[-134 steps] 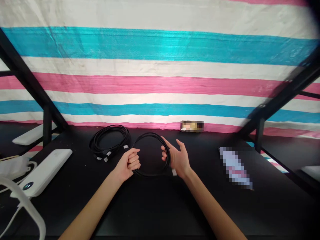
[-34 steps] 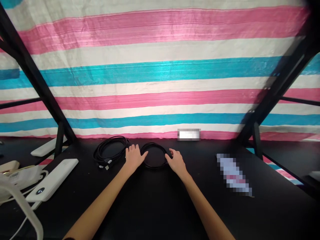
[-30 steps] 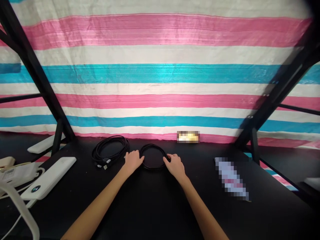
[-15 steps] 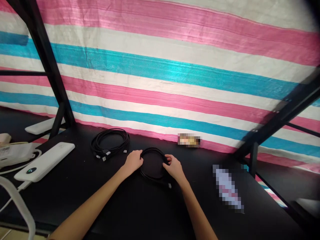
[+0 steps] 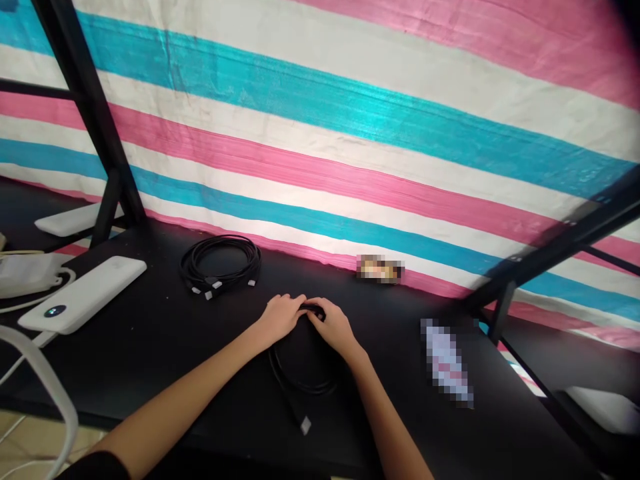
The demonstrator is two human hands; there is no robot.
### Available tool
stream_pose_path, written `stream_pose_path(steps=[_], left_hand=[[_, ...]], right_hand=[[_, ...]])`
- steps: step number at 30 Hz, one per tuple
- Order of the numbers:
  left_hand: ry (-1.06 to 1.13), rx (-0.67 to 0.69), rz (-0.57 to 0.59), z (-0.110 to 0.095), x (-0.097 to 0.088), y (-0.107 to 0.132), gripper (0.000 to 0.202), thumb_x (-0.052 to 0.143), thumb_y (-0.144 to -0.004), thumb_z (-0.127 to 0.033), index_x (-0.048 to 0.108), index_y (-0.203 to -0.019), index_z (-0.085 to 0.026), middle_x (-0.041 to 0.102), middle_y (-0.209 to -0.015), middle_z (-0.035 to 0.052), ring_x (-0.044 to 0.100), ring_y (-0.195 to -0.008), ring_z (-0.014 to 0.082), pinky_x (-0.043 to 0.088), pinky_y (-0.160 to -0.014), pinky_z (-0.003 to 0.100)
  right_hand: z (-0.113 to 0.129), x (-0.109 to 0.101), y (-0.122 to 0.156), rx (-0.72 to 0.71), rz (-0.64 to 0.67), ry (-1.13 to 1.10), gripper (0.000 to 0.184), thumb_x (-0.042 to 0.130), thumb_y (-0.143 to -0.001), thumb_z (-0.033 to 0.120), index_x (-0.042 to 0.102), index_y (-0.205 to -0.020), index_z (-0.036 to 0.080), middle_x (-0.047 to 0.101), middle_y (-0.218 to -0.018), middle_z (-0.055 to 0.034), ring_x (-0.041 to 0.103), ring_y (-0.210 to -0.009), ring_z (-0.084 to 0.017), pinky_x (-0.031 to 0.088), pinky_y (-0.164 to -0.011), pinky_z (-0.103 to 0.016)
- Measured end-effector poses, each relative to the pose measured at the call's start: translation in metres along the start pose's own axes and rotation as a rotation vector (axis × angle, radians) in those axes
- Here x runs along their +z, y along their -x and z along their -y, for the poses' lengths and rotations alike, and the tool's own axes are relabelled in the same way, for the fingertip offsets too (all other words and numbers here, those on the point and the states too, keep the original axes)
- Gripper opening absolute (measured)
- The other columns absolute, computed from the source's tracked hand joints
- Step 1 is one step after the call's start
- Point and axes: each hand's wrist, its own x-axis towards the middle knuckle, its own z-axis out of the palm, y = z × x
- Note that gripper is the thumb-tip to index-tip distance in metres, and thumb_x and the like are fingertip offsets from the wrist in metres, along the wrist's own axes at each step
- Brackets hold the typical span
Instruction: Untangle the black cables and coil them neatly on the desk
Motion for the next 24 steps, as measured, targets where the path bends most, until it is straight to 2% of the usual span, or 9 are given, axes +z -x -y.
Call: stream_pose_path(steps=[5, 8, 10, 15, 20, 24], left_hand=[[0.010, -0.147, -0.048, 0.0034, -0.0010, -0.0001, 0.031, 0.028, -0.094, -0.032, 0.053, -0.109, -0.021, 0.065, -0.089, 0.0104, 0.063, -0.085, 0.0241, 0.045, -0.072, 0.033], [0.028, -0.219, -0.078, 0.0053, -0.0022, 0.0000, 0.032, 0.025, -0.095, -0.032, 0.050, -0.112, -0.021, 0.065, -0.089, 0.0094, 0.063, -0.086, 0.0224, 0.045, -0.072, 0.031], [0.057, -0.241, -0.098, 0.0057, -0.0031, 0.0002, 0.030, 0.027, -0.095, -0.032, 0.051, -0.111, -0.021, 0.065, -0.089, 0.0083, 0.063, -0.088, 0.0219, 0.044, -0.073, 0.030], [0.154, -0.173, -0.146, 0.0051, -0.0038, 0.0013, 0.033, 0.035, -0.092, -0.042, 0.055, -0.107, -0.022, 0.066, -0.083, 0.0058, 0.061, -0.089, 0.0228, 0.045, -0.073, 0.031], [0.208, 0.001, -0.122, 0.0072, -0.0028, 0.0003, 0.032, 0.029, -0.094, -0.027, 0.052, -0.116, -0.023, 0.064, -0.104, 0.0061, 0.060, -0.096, 0.0195, 0.045, -0.077, 0.028], [0.177, -0.033, -0.067, 0.0081, -0.0046, -0.0012, 0.028, 0.031, -0.094, -0.029, 0.055, -0.108, -0.024, 0.067, -0.097, 0.0055, 0.063, -0.090, 0.0218, 0.045, -0.070, 0.029]], right_hand=[[-0.0026, -0.0077, -0.0004, 0.064, -0.108, -0.058, 0.029, 0.048, -0.083, 0.032, 0.060, -0.108, 0.026, 0.066, -0.097, -0.0031, 0.059, -0.062, -0.014, 0.048, -0.067, -0.030], [-0.0023, -0.0101, 0.0000, 0.133, -0.141, -0.147, 0.035, 0.043, -0.086, 0.037, 0.056, -0.116, 0.027, 0.067, -0.087, -0.0014, 0.055, -0.048, -0.012, 0.048, -0.057, -0.028], [-0.0025, -0.0102, -0.0003, 0.142, -0.166, -0.184, 0.035, 0.042, -0.087, 0.038, 0.056, -0.117, 0.027, 0.067, -0.081, -0.0007, 0.057, -0.048, -0.013, 0.048, -0.058, -0.028], [-0.0048, -0.0077, -0.0025, 0.055, -0.213, -0.161, 0.030, 0.042, -0.087, 0.032, 0.065, -0.104, 0.022, 0.069, -0.078, -0.0025, 0.064, -0.077, -0.019, 0.047, -0.077, -0.031], [-0.0040, -0.0061, -0.0027, -0.008, -0.196, -0.173, 0.028, 0.043, -0.087, 0.027, 0.067, -0.100, 0.021, 0.070, -0.079, -0.0026, 0.065, -0.078, -0.019, 0.046, -0.078, -0.030], [-0.0024, -0.0057, -0.0023, -0.005, -0.168, -0.155, 0.027, 0.042, -0.088, 0.028, 0.066, -0.098, 0.021, 0.069, -0.074, -0.0018, 0.064, -0.073, -0.018, 0.046, -0.072, -0.028]])
